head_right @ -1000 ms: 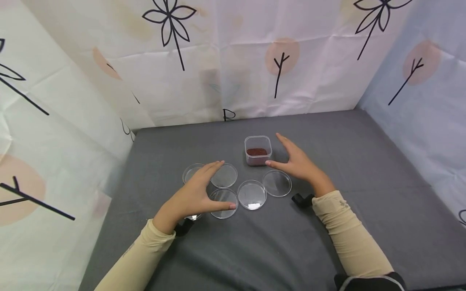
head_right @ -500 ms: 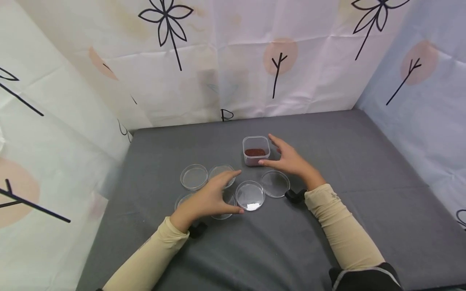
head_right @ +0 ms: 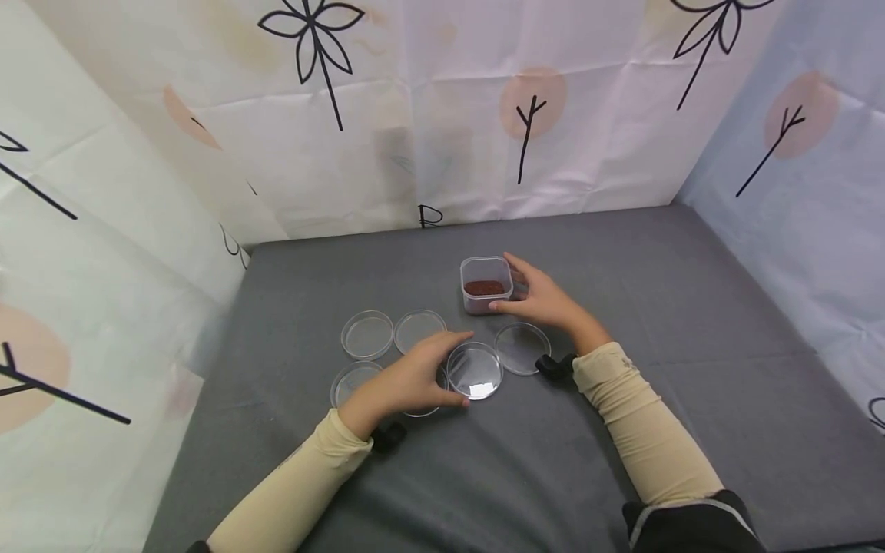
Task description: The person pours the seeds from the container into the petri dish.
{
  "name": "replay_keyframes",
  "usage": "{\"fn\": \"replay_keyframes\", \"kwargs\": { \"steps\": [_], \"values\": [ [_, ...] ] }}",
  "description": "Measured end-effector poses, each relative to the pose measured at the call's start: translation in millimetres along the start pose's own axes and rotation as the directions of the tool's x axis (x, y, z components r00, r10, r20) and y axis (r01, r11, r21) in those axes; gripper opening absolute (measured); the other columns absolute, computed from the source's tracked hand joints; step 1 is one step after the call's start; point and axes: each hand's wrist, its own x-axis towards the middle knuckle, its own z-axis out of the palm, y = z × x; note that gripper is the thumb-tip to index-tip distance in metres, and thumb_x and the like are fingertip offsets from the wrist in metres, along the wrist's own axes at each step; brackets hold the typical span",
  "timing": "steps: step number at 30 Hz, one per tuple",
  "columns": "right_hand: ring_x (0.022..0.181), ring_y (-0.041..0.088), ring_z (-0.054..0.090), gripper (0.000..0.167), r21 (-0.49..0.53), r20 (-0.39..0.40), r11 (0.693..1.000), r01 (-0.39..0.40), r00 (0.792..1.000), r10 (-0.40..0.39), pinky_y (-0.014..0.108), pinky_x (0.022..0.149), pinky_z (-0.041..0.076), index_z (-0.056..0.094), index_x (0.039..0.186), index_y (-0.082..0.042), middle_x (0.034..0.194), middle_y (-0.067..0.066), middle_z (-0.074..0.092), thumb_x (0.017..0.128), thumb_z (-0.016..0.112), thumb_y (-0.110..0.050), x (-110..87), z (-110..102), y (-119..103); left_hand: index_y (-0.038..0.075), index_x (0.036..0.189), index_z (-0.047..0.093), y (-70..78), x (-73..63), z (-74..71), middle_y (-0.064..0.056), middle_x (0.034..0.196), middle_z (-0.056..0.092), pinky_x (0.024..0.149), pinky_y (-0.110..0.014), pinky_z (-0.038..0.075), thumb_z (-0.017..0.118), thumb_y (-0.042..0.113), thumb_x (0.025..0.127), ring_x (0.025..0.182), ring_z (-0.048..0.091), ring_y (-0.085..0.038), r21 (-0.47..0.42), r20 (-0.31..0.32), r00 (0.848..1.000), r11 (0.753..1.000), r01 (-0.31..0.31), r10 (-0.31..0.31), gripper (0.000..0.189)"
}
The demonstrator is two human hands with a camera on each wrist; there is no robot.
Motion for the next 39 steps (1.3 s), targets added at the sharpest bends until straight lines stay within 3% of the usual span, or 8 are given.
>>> {"fn": "replay_keyframes", "kwargs": {
  "steps": [11,18,27,31,36,39],
  "values": [
    [0.16,0.045,0.027,0.09,0.064,-0.023,0.998,-0.018,1.0,0.02,0.061,0.114,0.048,0.026,0.167,-0.006,0.175,0.019,0.024,0.097,0.08,-0.017,4.8,-1,1,-0.001,0.158,0.045,-5.7,3.8,-0.2,-0.016,0.151,0.058,0.121,-0.043,0.044,0.093,0.024,0.084,0.142,0.055,-0.03,0.037,0.023,1.0,0.999,-0.003,0.002,0.092],
    [0.157,0.047,0.033,0.086,0.083,-0.058,0.996,-0.018,0.998,0.023,0.065,0.118,0.041,0.034,0.162,-0.004,0.168,0.021,0.036,0.093,0.084,-0.017,3.2,1,-2,-0.009,0.157,0.042,-7.0,6.7,-5.4,-0.021,0.149,0.057,0.118,-0.042,0.046,0.092,0.028,0.085,0.138,0.057,-0.031,0.082,0.057,0.998,0.997,-0.018,0.013,0.095],
    [0.148,0.045,0.046,0.09,0.0,-0.12,1.0,-0.005,0.993,0.005,0.065,0.116,0.043,0.04,0.16,-0.007,0.161,0.019,0.045,0.088,0.09,-0.022,0.9,5,-1,-0.008,0.155,0.047,-6.9,9.5,-7.4,-0.018,0.147,0.057,0.116,-0.039,0.048,0.09,0.031,0.088,0.135,0.057,-0.028,0.127,0.109,0.994,0.992,-0.01,-0.004,0.089],
    [0.145,0.044,0.051,0.088,-0.035,-0.169,0.999,0.013,0.985,-0.018,0.063,0.106,0.052,0.044,0.16,-0.011,0.158,0.018,0.05,0.086,0.091,-0.023,-5.9,4,-4,-0.008,0.152,0.052,-6.4,11.5,-8.5,-0.017,0.145,0.058,0.116,-0.039,0.048,0.09,0.03,0.088,0.135,0.058,-0.028,0.133,0.111,0.994,0.991,-0.013,-0.002,0.084],
    [0.144,0.045,0.051,0.087,-0.039,-0.236,0.998,0.043,0.97,-0.051,0.049,0.088,0.064,0.046,0.159,-0.014,0.157,0.017,0.051,0.085,0.092,-0.02,-18.7,2,-11,-0.007,0.15,0.054,-5.2,11.5,-9.8,-0.017,0.143,0.06,0.116,-0.039,0.048,0.092,0.029,0.086,0.133,0.059,-0.028,0.13,0.1,0.995,0.991,-0.009,-0.004,0.083],
    [0.145,0.046,0.049,0.088,-0.058,-0.256,0.996,0.065,0.964,-0.078,0.048,0.089,0.064,0.047,0.159,-0.014,0.157,0.017,0.05,0.084,0.093,-0.02,-25.8,2,-16,-0.006,0.15,0.055,-5.2,10.2,-10.1,-0.017,0.144,0.06,0.116,-0.04,0.048,0.092,0.03,0.086,0.134,0.059,-0.028,0.121,0.097,0.995,0.993,0.01,-0.022,0.082]
  ]
}}
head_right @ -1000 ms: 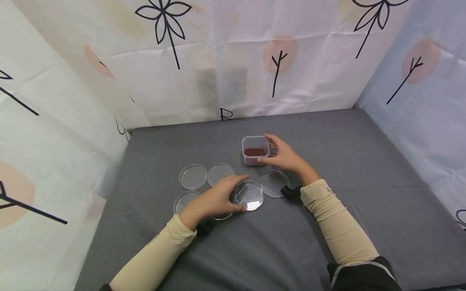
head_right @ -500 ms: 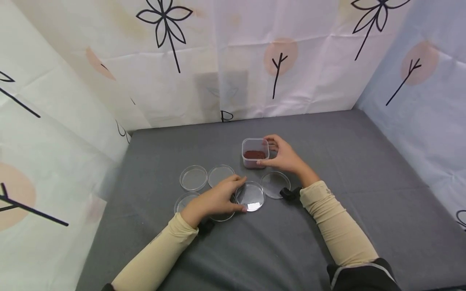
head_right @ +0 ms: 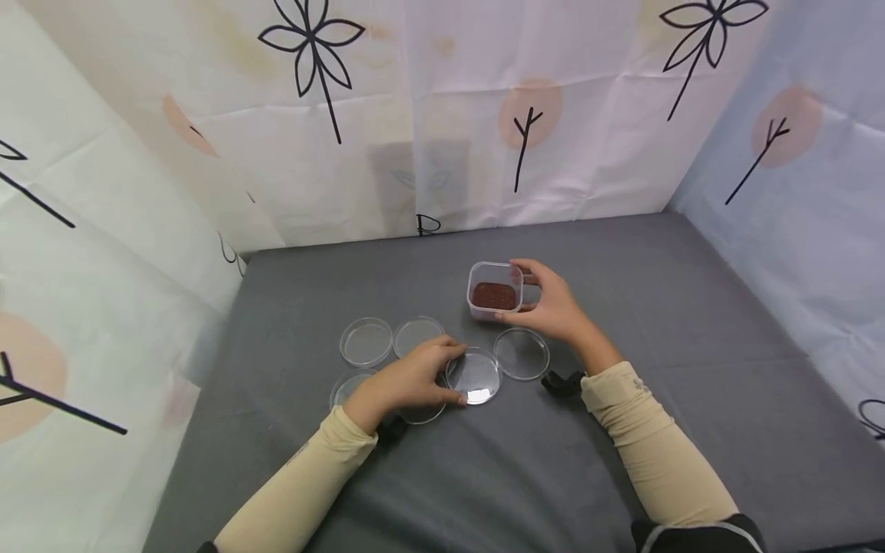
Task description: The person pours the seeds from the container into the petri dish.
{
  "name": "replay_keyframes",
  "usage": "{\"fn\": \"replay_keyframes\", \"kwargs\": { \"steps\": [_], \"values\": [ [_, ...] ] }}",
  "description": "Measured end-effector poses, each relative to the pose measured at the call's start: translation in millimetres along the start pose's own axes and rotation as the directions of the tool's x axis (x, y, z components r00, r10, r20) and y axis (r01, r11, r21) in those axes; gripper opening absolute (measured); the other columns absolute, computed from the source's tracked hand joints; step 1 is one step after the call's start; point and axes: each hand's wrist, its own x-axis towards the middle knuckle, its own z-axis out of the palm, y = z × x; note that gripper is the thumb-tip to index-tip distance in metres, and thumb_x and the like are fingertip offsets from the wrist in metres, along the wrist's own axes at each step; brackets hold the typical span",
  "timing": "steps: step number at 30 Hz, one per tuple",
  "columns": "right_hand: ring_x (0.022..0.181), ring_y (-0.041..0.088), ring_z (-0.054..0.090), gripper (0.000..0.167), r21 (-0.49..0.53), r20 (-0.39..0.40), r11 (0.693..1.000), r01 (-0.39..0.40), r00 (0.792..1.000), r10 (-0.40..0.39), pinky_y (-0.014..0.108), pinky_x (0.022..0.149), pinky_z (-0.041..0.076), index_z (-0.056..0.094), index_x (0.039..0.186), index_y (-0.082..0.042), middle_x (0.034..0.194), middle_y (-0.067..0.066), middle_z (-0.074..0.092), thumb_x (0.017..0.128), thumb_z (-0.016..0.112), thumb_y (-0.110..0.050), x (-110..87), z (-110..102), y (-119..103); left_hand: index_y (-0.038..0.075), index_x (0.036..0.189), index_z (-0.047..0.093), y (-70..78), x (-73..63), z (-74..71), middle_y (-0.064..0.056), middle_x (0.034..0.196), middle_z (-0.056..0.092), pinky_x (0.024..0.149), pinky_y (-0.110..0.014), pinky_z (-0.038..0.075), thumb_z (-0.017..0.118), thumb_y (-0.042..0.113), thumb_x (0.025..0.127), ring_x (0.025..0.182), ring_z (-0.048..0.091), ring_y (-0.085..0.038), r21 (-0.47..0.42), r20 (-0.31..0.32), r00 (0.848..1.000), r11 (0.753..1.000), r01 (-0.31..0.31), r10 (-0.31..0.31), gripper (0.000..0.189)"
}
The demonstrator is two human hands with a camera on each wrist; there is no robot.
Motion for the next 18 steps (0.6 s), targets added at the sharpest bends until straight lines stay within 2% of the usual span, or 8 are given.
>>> {"fn": "replay_keyframes", "kwargs": {
  "steps": [7,13,18],
  "values": [
    [0.141,0.045,0.05,0.089,-0.037,-0.057,0.996,0.086,0.994,-0.088,0.06,0.095,0.06,0.051,0.155,-0.01,0.153,0.018,0.052,0.079,0.095,-0.012,-13.4,-2,-8,-0.008,0.147,0.057,-4.2,-0.1,3.1,-0.018,0.14,0.062,0.113,-0.041,0.05,0.093,0.027,0.084,0.13,0.061,-0.029,-0.036,-0.031,0.999,0.999,-0.019,0.017,0.08],
    [0.133,0.039,0.053,0.091,-0.093,-0.106,0.979,0.181,0.976,-0.19,0.061,0.099,0.057,0.051,0.15,-0.002,0.143,0.021,0.054,0.072,0.098,-0.006,-29.1,-6,-13,-0.007,0.147,0.057,-3.3,-1.1,4.4,-0.016,0.139,0.062,0.114,-0.041,0.049,0.093,0.028,0.084,0.13,0.061,-0.028,-0.024,-0.029,0.999,1.0,-0.016,0.015,0.081],
    [0.13,0.038,0.053,0.092,-0.144,-0.124,0.964,0.222,0.963,-0.24,0.059,0.101,0.056,0.052,0.145,0.002,0.138,0.02,0.054,0.066,0.099,-0.003,-43.6,-6,-14,-0.006,0.148,0.057,-4.4,-1.3,4.9,-0.016,0.14,0.062,0.114,-0.039,0.049,0.092,0.03,0.085,0.13,0.061,-0.027,-0.021,-0.023,1.0,1.0,-0.012,0.011,0.081]
  ]
}}
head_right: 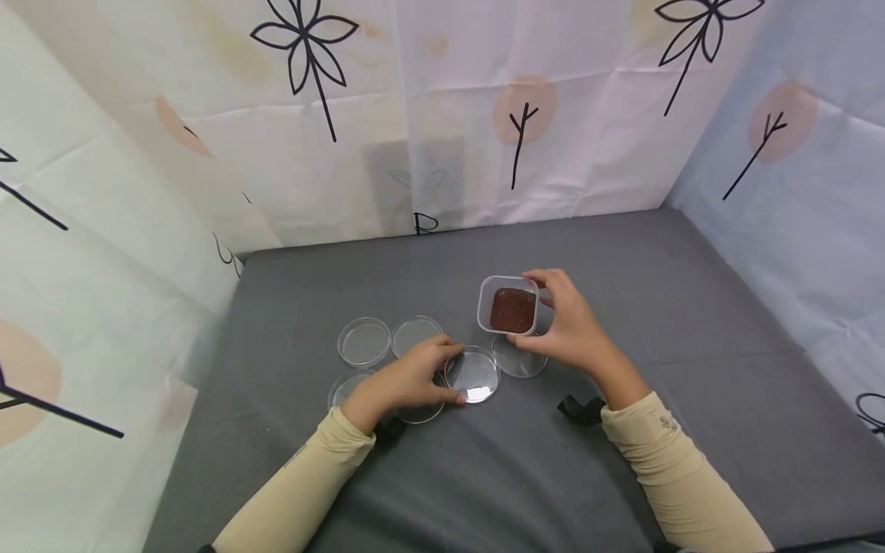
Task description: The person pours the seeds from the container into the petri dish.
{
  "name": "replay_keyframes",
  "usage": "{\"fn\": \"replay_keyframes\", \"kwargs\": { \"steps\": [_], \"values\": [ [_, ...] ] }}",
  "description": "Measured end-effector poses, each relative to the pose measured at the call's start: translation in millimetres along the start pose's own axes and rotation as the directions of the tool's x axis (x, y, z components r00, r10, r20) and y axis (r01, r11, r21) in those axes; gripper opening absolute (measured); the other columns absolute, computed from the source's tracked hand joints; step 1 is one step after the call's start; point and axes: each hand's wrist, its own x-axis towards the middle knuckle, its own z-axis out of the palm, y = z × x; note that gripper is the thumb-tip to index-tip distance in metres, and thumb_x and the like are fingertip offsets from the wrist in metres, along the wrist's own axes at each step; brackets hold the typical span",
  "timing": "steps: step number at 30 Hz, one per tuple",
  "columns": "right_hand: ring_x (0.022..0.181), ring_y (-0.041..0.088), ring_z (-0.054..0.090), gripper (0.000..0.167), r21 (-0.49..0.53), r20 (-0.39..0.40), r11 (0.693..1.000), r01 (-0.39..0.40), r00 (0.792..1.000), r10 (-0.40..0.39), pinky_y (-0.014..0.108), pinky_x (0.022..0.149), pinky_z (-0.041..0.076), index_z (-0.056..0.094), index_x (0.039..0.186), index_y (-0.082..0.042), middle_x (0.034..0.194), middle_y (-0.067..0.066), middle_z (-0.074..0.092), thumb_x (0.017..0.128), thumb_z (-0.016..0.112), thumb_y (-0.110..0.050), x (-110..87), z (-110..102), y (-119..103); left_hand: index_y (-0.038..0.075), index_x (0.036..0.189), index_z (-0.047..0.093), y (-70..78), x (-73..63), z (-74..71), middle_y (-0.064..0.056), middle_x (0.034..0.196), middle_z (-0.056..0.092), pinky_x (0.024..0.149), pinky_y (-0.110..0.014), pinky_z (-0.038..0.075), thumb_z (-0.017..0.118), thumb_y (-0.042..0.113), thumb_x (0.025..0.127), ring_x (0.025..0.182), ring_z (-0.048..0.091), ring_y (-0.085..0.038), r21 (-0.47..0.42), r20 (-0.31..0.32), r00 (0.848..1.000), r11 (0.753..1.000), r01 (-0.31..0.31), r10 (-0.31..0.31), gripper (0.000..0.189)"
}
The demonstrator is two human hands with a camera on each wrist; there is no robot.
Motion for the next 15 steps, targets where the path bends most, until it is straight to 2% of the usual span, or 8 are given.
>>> {"fn": "replay_keyframes", "kwargs": {
  "steps": [8,15],
  "values": [
    [0.128,0.036,0.055,0.093,-0.095,0.035,0.991,0.097,0.995,-0.094,0.059,0.099,0.056,0.052,0.142,0.005,0.139,0.02,0.053,0.064,0.1,-0.005,-17.1,3,-7,-0.007,0.149,0.056,-1.8,-0.8,-0.7,-0.017,0.139,0.061,0.112,-0.042,0.051,0.092,0.03,0.085,0.128,0.061,-0.028,-0.016,0.01,1.0,1.0,-0.01,0.01,0.082],
    [0.121,0.034,0.056,0.096,-0.196,0.057,0.971,0.14,0.99,-0.131,0.048,0.093,0.05,0.053,0.144,0.001,0.137,0.02,0.051,0.061,0.101,-0.007,-21.3,6,-13,-0.008,0.147,0.057,-1.4,1.3,-0.4,-0.018,0.135,0.062,0.109,-0.042,0.052,0.092,0.029,0.085,0.123,0.062,-0.028,-0.015,0.006,1.0,1.0,-0.025,0.025,0.08]
  ]
}}
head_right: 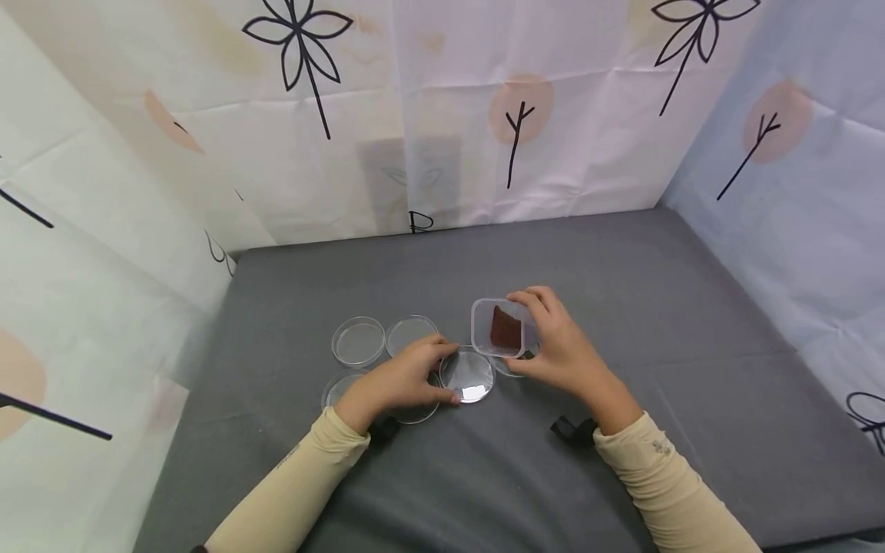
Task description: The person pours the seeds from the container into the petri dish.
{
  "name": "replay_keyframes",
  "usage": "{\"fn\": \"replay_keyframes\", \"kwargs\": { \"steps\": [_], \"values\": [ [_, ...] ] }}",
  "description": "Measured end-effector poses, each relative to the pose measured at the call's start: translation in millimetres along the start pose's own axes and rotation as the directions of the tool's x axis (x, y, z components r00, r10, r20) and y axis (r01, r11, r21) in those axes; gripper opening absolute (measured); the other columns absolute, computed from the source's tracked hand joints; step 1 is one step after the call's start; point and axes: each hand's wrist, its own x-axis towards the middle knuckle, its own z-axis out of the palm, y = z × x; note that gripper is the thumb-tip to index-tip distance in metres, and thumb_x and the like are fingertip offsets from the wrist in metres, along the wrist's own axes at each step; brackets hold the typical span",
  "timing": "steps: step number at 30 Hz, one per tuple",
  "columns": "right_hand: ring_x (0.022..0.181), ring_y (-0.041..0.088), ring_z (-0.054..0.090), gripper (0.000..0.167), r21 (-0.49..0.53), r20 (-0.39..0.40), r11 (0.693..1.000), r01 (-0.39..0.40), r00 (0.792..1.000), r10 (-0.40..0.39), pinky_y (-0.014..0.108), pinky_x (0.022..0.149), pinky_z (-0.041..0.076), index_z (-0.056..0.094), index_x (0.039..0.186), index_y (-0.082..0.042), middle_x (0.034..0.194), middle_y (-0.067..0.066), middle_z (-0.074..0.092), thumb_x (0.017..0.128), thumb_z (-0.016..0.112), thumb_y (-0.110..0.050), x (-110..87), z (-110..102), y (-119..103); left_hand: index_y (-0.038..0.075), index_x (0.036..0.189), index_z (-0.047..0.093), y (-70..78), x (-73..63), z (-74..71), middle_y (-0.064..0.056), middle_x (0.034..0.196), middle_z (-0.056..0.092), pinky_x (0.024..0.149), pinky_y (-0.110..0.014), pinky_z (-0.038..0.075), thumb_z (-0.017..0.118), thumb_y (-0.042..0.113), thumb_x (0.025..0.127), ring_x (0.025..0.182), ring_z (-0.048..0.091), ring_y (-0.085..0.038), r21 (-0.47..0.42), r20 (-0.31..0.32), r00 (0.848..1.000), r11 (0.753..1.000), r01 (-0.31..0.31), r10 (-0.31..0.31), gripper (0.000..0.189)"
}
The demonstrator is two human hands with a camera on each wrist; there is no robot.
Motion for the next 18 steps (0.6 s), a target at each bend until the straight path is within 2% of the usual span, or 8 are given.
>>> {"fn": "replay_keyframes", "kwargs": {
  "steps": [6,12,15,18],
  "values": [
    [0.122,0.036,0.055,0.095,-0.072,0.015,0.996,0.054,0.998,-0.053,0.054,0.091,0.054,0.054,0.145,0.0,0.137,0.022,0.051,0.063,0.101,-0.01,-2.8,6,-5,-0.007,0.148,0.056,-1.2,1.2,-1.6,-0.017,0.136,0.062,0.109,-0.04,0.052,0.092,0.03,0.086,0.122,0.062,-0.027,-0.002,0.005,1.0,1.0,0.011,-0.011,0.08],
    [0.119,0.036,0.055,0.092,-0.17,0.01,0.978,0.122,0.993,-0.122,0.051,0.082,0.058,0.057,0.143,-0.003,0.134,0.021,0.053,0.062,0.101,-0.013,-5.1,9,-10,-0.009,0.144,0.059,-0.8,2.5,-2.4,-0.018,0.132,0.063,0.106,-0.041,0.052,0.093,0.027,0.084,0.117,0.062,-0.027,-0.005,-0.015,1.0,1.0,-0.018,0.018,0.077],
    [0.118,0.038,0.055,0.09,-0.202,0.006,0.967,0.158,0.987,-0.16,0.051,0.083,0.058,0.059,0.142,-0.002,0.132,0.022,0.055,0.062,0.1,-0.01,-5.1,10,-12,-0.009,0.143,0.059,-1.4,2.0,-1.6,-0.018,0.132,0.063,0.106,-0.042,0.052,0.093,0.027,0.084,0.118,0.062,-0.028,0.003,-0.018,0.999,1.0,-0.026,0.026,0.077],
    [0.118,0.041,0.057,0.087,-0.241,0.007,0.949,0.205,0.978,-0.21,0.052,0.086,0.057,0.06,0.139,0.0,0.129,0.024,0.057,0.062,0.1,-0.009,-4.3,11,-16,-0.009,0.146,0.057,-2.3,1.2,-0.9,-0.018,0.135,0.062,0.109,-0.041,0.052,0.092,0.028,0.086,0.123,0.062,-0.028,0.002,0.0,1.0,1.0,-0.007,0.007,0.079]
  ]
}}
